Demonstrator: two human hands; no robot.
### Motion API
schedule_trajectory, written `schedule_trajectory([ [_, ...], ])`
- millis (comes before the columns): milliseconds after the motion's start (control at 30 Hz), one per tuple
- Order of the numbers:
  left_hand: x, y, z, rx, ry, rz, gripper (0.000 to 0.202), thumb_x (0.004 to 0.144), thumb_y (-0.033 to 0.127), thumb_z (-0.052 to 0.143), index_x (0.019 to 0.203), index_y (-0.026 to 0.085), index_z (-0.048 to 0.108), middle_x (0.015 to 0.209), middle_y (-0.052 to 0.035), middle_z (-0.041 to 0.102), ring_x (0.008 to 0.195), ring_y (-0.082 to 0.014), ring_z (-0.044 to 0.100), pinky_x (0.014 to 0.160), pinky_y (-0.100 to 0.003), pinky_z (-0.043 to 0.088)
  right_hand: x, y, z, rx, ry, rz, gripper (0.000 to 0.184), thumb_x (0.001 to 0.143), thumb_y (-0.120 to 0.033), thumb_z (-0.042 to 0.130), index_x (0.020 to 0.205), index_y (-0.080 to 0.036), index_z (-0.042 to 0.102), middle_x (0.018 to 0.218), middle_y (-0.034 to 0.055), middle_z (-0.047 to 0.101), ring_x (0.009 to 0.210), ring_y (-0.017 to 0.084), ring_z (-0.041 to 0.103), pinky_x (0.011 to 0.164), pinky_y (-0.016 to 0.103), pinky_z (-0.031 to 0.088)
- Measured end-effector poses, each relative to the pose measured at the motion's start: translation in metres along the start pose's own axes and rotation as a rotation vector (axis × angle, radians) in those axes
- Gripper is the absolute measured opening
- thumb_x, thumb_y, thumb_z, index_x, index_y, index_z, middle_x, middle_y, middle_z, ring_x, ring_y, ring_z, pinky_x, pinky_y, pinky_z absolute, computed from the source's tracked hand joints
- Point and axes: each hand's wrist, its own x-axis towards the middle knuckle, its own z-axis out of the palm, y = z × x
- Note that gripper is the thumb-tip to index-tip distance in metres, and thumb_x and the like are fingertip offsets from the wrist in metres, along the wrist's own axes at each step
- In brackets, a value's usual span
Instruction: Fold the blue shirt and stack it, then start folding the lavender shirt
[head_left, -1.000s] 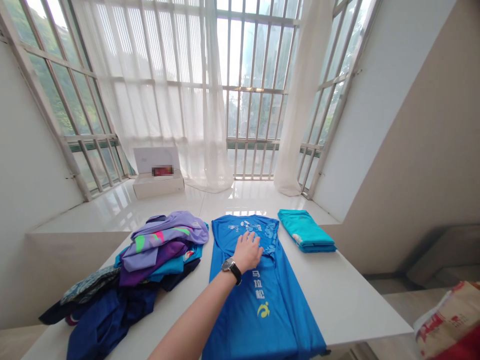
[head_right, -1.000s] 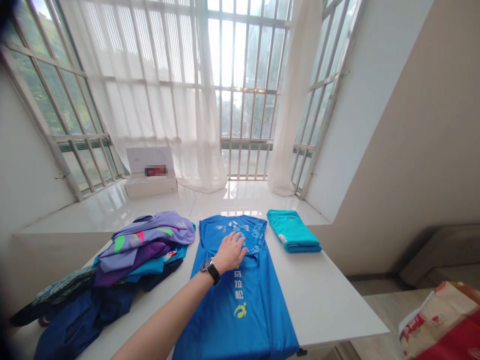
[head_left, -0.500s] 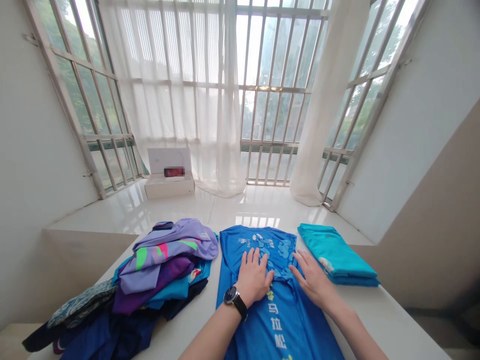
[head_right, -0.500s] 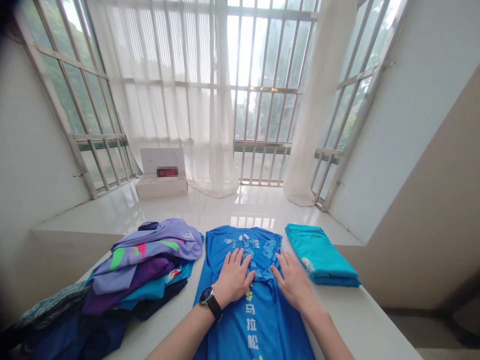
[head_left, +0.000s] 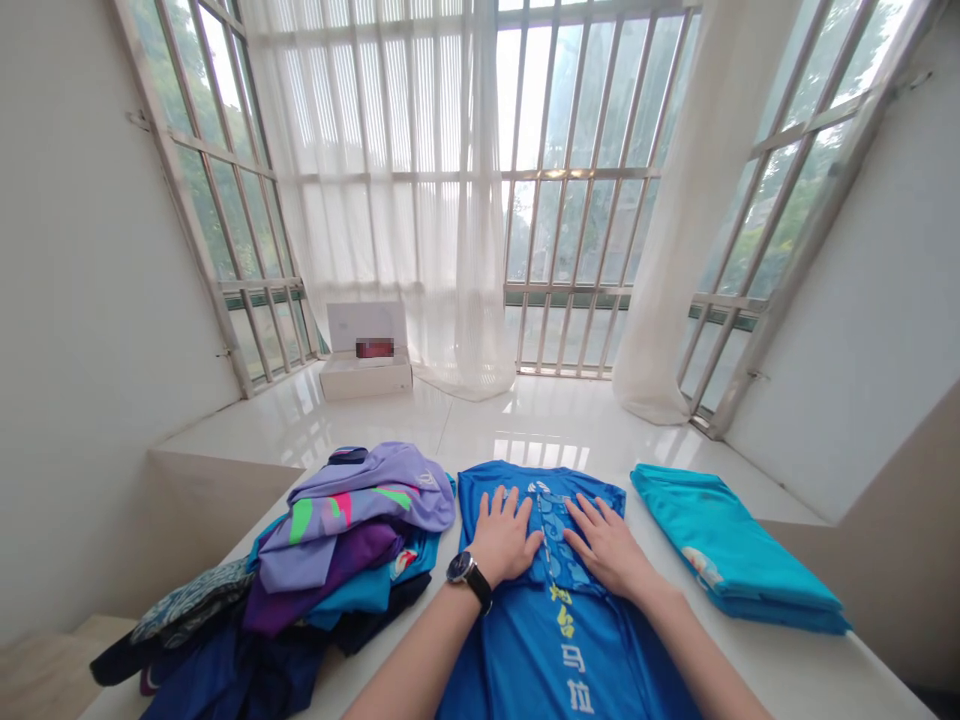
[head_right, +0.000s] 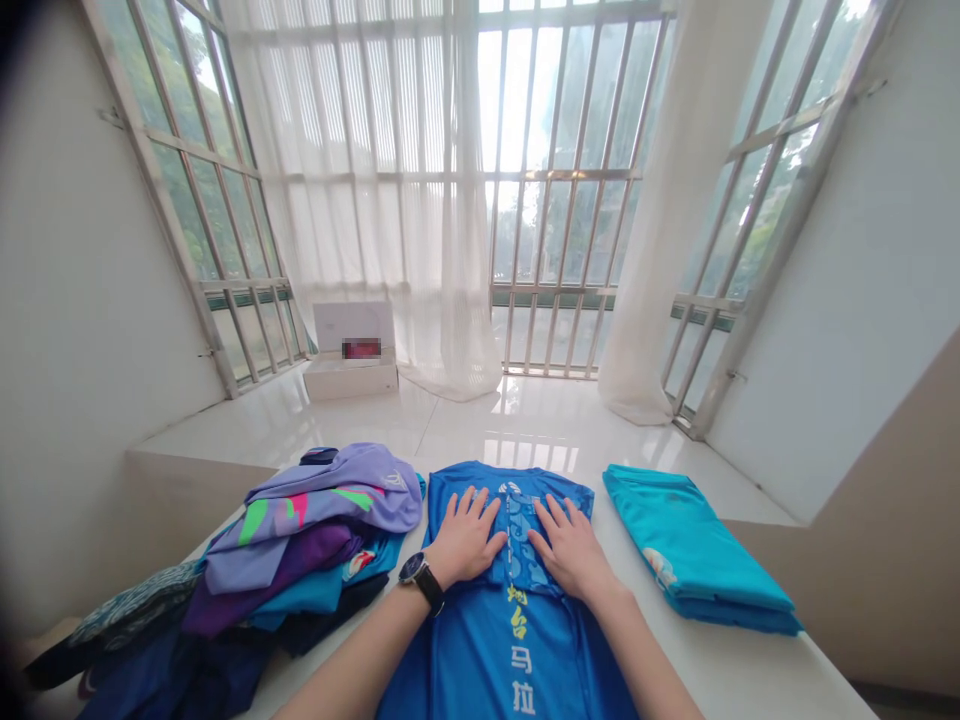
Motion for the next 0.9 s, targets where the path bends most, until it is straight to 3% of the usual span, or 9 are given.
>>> schedule_trajectory([
  [200, -0.002, -0.006, 0.011, -0.027, 0.074, -0.032, 0.069, 0.097, 0.062, 0.026, 0.153, 0.024, 0.035, 0.161, -0.0105, 0.028, 0.149, -0.0334, 0.017, 0.121, -0.055, 0.009, 0.001, -0.001, 0.007, -0.01, -0.01, 0.024, 0.066, 0.096, -0.06, 0.03, 0.152, -0.026, 0.035, 0.161, 0.0047, 0.032, 0.149, 0.032, 0.023, 0.12, 0.051, 0.022],
  [433, -0.001, -0.005, 0.008, -0.055, 0.087, -0.045, 0.073, 0.096, 0.065, 0.023, 0.153, 0.021, 0.035, 0.161, -0.012, 0.027, 0.15, -0.0348, 0.015, 0.12, -0.058, 0.009, 0.004, -0.009, 0.008, -0.013, 0.105, 0.024, 0.065, 0.096, -0.056, 0.035, 0.15, -0.022, 0.041, 0.159, 0.0091, 0.035, 0.148, 0.033, 0.027, 0.119, 0.05, 0.028],
  [667, -0.003, -0.007, 0.013, -0.075, 0.094, -0.066, 0.073, 0.094, 0.068, 0.024, 0.153, 0.027, 0.036, 0.162, -0.009, 0.027, 0.15, -0.0367, 0.012, 0.119, -0.062, 0.004, -0.005, -0.023, 0.01, -0.035, 0.032, 0.087, 0.068, 0.093, -0.062, 0.036, 0.152, -0.027, 0.036, 0.16, 0.0055, 0.033, 0.147, 0.036, 0.027, 0.118, 0.052, 0.026],
  [900, 0.014, -0.012, 0.012, -0.073, 0.075, -0.05, 0.072, 0.095, 0.067, 0.023, 0.153, 0.027, 0.035, 0.162, -0.0087, 0.026, 0.15, -0.036, 0.012, 0.119, -0.061, 0.002, 0.006, -0.018, 0.004, -0.046, 0.006, 0.12, 0.07, 0.093, -0.063, 0.032, 0.154, -0.029, 0.03, 0.162, 0.0036, 0.028, 0.148, 0.034, 0.023, 0.12, 0.051, 0.022],
])
